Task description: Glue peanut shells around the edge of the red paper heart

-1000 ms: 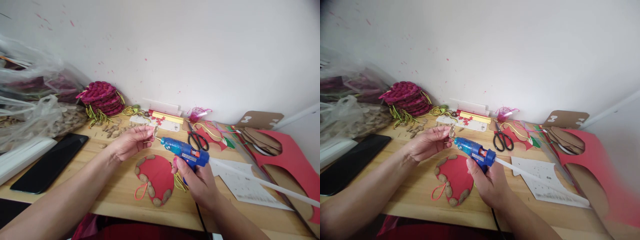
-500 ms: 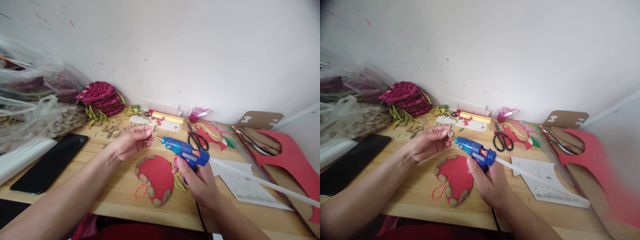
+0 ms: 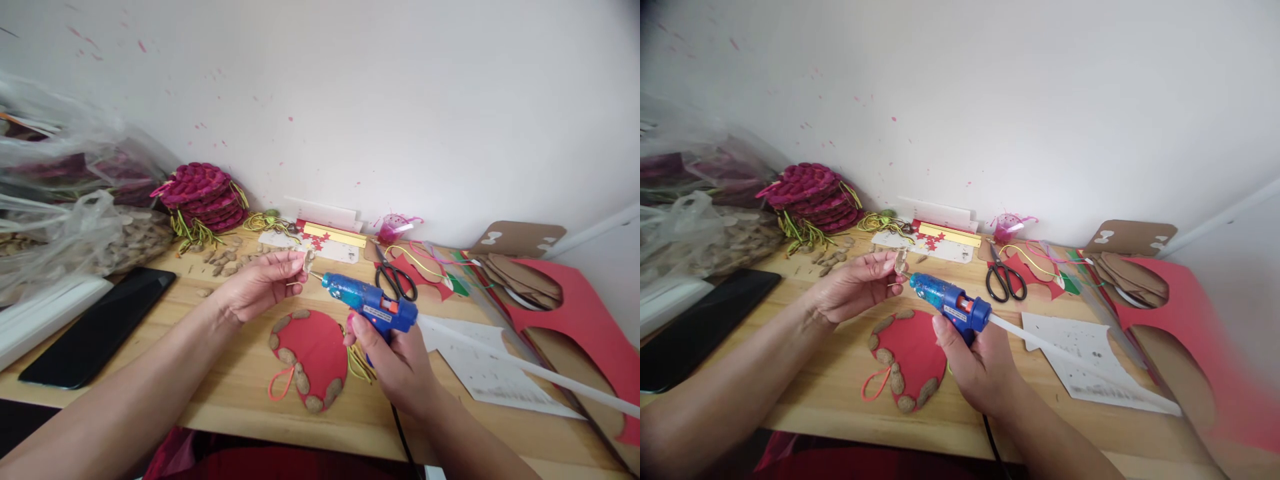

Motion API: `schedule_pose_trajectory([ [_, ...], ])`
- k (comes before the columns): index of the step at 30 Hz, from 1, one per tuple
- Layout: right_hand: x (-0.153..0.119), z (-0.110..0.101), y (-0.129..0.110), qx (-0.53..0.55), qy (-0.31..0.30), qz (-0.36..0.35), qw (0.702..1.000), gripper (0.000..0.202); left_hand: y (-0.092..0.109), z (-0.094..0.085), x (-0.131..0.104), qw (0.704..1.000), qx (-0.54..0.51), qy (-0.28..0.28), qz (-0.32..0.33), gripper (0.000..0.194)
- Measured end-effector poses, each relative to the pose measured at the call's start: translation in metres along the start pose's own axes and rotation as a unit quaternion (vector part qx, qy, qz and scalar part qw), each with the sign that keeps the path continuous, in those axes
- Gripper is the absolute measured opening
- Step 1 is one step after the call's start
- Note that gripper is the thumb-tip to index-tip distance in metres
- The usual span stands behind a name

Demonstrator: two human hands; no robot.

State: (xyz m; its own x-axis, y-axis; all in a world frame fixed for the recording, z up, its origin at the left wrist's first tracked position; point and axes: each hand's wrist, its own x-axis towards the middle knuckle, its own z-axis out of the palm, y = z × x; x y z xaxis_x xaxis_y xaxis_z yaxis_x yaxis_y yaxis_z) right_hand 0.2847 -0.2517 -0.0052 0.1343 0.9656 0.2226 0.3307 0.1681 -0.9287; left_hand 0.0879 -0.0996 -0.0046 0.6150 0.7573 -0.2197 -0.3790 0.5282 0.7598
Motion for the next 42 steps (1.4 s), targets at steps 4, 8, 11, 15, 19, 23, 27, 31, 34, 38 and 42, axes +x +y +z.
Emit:
schedule_pose_trajectory([
  [4,0.0,0.001,0.002,-0.004,0.008,-0.002,1.0,0.025,0.0,0.001,0.0,1.0,0.0,0.0,0.0,0.037],
  [8,0.0,0.001,0.001,-0.006,0.015,-0.004,1.0,0.026,0.0,0.002,0.0,1.0,0.002,-0.009,0.0,0.034],
  [11,0.0,0.001,-0.001,-0.004,0.015,-0.004,1.0,0.028,0.0,0.001,0.0,1.0,0.002,-0.015,0.0,0.031],
  [15,0.002,0.001,-0.004,-0.013,0.018,0.005,1.0,0.029,0.001,0.0,0.0,1.0,0.011,-0.021,0.006,0.027],
  [19,0.008,0.001,-0.005,0.045,0.03,0.067,0.996,0.036,0.006,0.0,-0.002,0.998,0.051,-0.016,0.018,0.029],
  [23,0.017,0.002,0.001,0.18,0.046,0.163,0.969,0.044,0.007,0.002,-0.007,0.982,0.183,-0.016,0.05,0.027],
  [27,0.021,0.005,0.006,0.275,0.046,0.226,0.933,0.046,0.003,0.007,-0.014,0.904,0.408,-0.048,0.117,0.018],
  [31,0.023,0.008,0.006,0.296,0.049,0.278,0.913,0.05,-0.005,0.013,-0.02,0.78,0.583,-0.074,0.213,0.007],
  [34,0.022,0.01,0.007,0.303,0.055,0.31,0.899,0.051,-0.013,0.018,-0.024,0.71,0.657,-0.087,0.24,0.011],
  [38,0.02,0.014,0.009,0.311,0.054,0.331,0.889,0.048,-0.022,0.022,-0.028,0.66,0.701,-0.099,0.253,0.02],
  [42,0.02,0.015,0.012,0.317,0.052,0.347,0.881,0.045,-0.026,0.02,-0.027,0.631,0.724,-0.095,0.262,0.022],
])
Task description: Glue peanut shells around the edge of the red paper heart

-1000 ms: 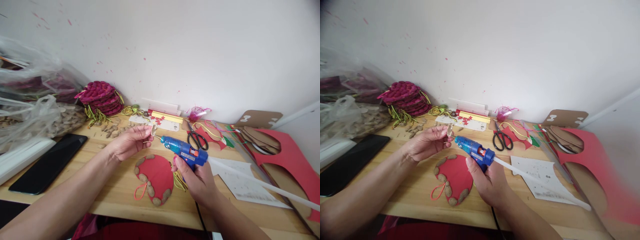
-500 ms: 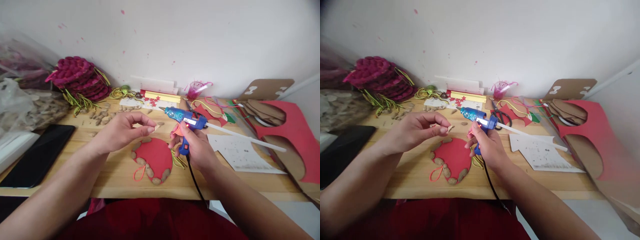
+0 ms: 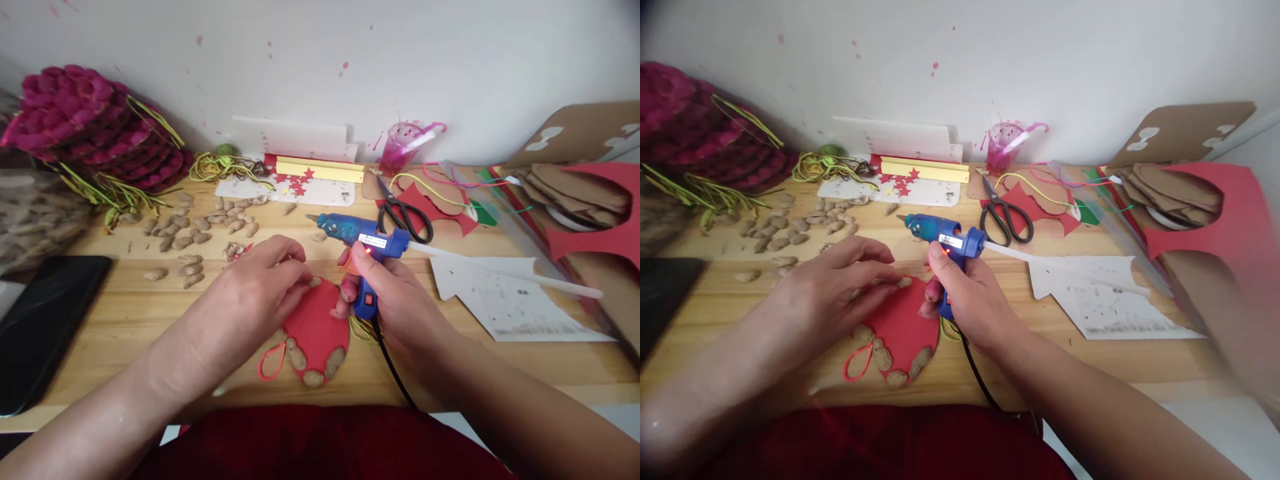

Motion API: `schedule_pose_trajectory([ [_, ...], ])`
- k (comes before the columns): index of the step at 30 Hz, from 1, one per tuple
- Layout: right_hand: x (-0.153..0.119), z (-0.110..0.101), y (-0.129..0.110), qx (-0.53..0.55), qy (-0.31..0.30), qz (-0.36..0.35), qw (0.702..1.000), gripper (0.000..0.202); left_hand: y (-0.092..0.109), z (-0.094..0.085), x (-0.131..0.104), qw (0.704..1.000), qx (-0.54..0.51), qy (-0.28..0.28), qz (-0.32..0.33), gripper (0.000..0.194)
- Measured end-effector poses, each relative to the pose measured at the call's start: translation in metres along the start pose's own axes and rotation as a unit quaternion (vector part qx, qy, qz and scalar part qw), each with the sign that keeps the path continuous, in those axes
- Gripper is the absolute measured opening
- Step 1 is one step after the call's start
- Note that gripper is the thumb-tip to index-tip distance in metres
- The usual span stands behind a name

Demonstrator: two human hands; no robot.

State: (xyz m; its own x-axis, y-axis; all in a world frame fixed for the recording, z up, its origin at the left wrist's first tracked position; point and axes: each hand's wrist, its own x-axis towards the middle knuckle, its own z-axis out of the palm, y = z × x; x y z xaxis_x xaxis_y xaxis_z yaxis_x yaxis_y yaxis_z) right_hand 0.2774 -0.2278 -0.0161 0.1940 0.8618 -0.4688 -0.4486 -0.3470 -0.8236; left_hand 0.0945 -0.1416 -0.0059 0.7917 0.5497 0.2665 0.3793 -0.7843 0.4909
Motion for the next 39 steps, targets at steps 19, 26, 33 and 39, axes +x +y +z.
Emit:
schedule_pose_trajectory([
  [19,0.003,-0.004,-0.001,-0.037,-0.022,0.017,0.999,0.044,-0.012,0.011,-0.003,1.0,0.012,-0.007,0.016,0.016],
  [26,0.0,0.0,-0.001,-0.039,-0.003,0.008,0.999,0.043,-0.012,0.012,-0.003,0.999,0.042,-0.009,0.03,0.016],
  [33,-0.001,0.0,-0.002,-0.053,-0.003,0.004,0.999,0.042,-0.013,0.014,-0.002,1.0,0.006,-0.01,0.021,0.014],
  [39,0.0,-0.002,-0.003,-0.073,-0.011,0.004,0.997,0.044,-0.014,0.013,-0.002,1.0,0.013,-0.017,0.023,0.014],
])
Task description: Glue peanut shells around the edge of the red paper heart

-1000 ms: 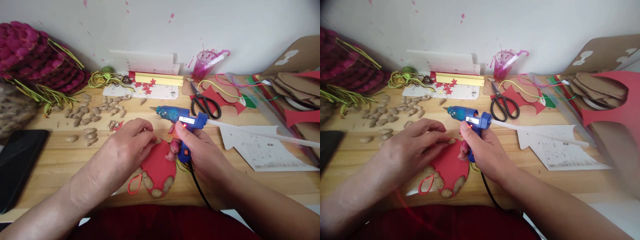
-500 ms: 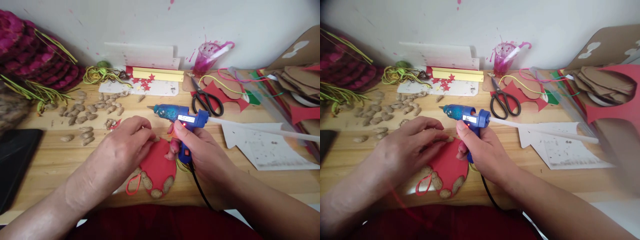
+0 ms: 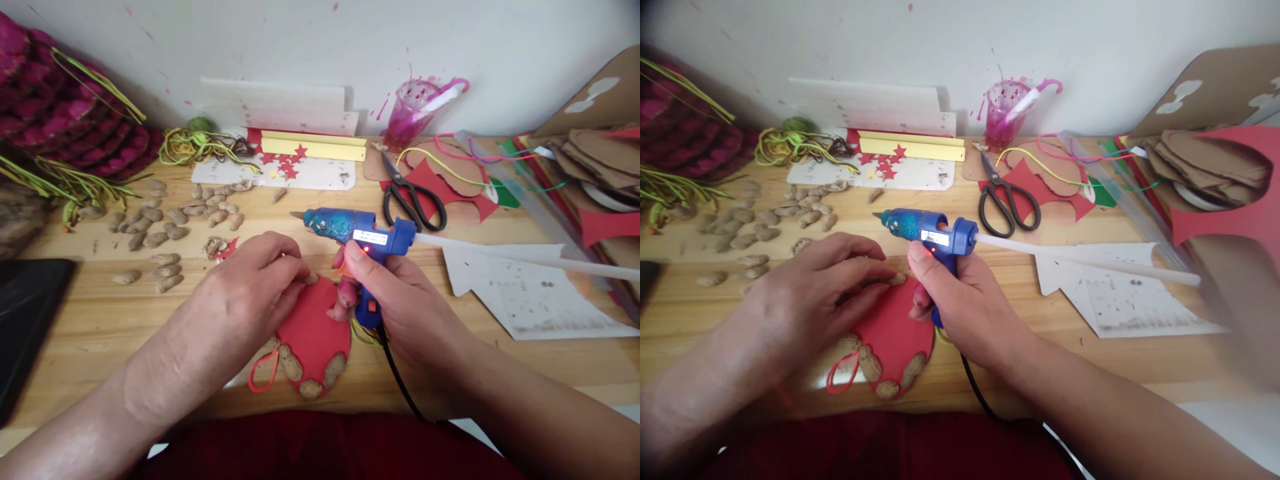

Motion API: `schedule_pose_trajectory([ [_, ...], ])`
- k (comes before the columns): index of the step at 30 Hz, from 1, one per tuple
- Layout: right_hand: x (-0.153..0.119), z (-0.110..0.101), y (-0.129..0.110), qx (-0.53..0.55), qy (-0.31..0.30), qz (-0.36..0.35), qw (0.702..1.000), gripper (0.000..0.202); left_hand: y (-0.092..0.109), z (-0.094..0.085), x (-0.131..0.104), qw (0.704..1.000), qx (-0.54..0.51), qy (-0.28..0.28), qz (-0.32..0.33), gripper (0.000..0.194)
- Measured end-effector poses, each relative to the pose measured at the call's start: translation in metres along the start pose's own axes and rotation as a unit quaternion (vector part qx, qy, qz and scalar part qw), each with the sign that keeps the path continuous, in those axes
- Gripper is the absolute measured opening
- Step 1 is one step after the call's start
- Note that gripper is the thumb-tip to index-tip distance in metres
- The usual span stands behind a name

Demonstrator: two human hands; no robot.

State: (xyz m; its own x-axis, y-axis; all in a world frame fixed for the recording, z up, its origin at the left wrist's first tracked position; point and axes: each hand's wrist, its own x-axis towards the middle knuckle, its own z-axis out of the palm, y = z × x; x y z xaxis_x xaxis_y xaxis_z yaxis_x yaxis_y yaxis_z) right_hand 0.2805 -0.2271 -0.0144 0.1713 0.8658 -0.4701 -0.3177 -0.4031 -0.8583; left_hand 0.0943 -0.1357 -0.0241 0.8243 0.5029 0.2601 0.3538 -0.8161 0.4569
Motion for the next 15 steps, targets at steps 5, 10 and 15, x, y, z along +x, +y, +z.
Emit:
schedule_pose_trajectory([
  [5,0.0004,-0.0014,-0.0015,0.002,-0.006,0.004,1.0,0.044,0.0002,0.001,0.0005,0.999,0.028,-0.003,0.017,0.014],
  [10,0.0003,-0.0033,-0.0022,-0.004,-0.02,0.009,1.0,0.045,0.0007,0.0004,0.0009,0.999,0.039,-0.006,0.014,0.016],
  [15,0.0006,-0.003,-0.0016,0.003,-0.022,0.008,1.0,0.043,0.0007,-0.0004,0.001,0.999,0.036,-0.004,0.019,0.015],
])
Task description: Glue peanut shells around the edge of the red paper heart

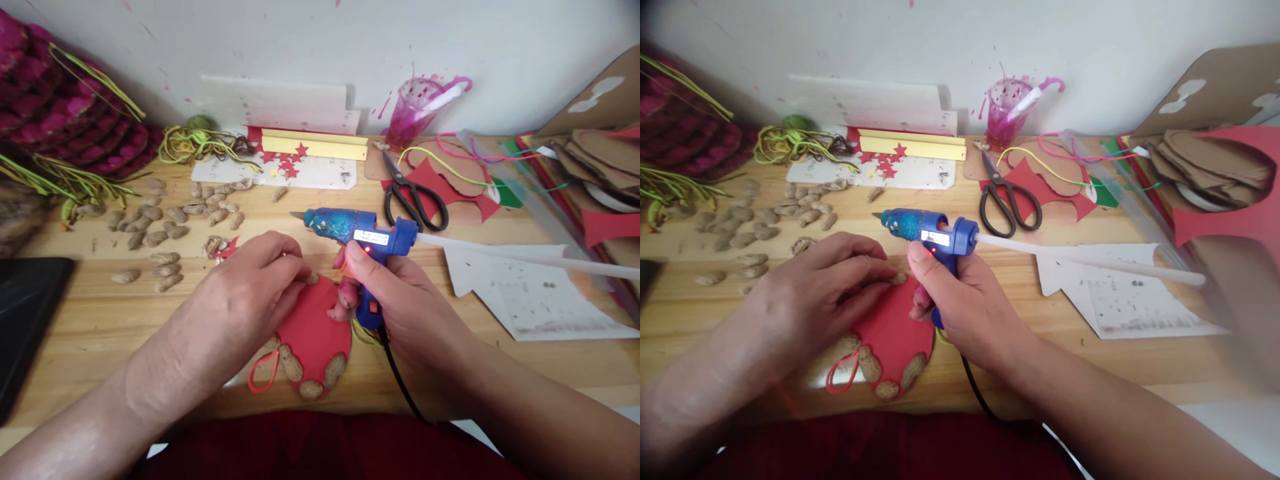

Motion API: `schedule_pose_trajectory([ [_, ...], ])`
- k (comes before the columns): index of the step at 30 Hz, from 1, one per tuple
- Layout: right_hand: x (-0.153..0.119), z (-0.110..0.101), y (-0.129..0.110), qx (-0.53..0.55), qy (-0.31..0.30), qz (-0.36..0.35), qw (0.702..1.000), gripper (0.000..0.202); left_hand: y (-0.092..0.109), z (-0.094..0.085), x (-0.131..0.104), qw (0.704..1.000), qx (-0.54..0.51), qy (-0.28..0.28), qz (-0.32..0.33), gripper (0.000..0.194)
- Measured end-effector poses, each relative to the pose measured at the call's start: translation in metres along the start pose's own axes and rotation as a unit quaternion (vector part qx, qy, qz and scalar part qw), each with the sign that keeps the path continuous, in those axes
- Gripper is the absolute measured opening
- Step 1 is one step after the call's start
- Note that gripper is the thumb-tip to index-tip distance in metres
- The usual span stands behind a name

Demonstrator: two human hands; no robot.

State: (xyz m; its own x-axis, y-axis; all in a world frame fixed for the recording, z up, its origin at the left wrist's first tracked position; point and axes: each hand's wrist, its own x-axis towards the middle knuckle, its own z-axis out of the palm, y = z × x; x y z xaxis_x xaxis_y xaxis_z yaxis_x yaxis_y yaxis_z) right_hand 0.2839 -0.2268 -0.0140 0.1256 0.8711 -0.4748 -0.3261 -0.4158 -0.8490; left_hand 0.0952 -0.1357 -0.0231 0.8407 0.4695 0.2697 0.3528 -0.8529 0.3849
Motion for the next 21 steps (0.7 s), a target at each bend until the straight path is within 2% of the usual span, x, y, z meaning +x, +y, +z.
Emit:
schedule_pose_trajectory([
  [21,0.001,0.0004,0.0008,0.002,0.006,0.011,1.0,0.044,-0.0025,0.0041,-0.0009,1.0,0.005,0.011,-0.001,0.015],
])
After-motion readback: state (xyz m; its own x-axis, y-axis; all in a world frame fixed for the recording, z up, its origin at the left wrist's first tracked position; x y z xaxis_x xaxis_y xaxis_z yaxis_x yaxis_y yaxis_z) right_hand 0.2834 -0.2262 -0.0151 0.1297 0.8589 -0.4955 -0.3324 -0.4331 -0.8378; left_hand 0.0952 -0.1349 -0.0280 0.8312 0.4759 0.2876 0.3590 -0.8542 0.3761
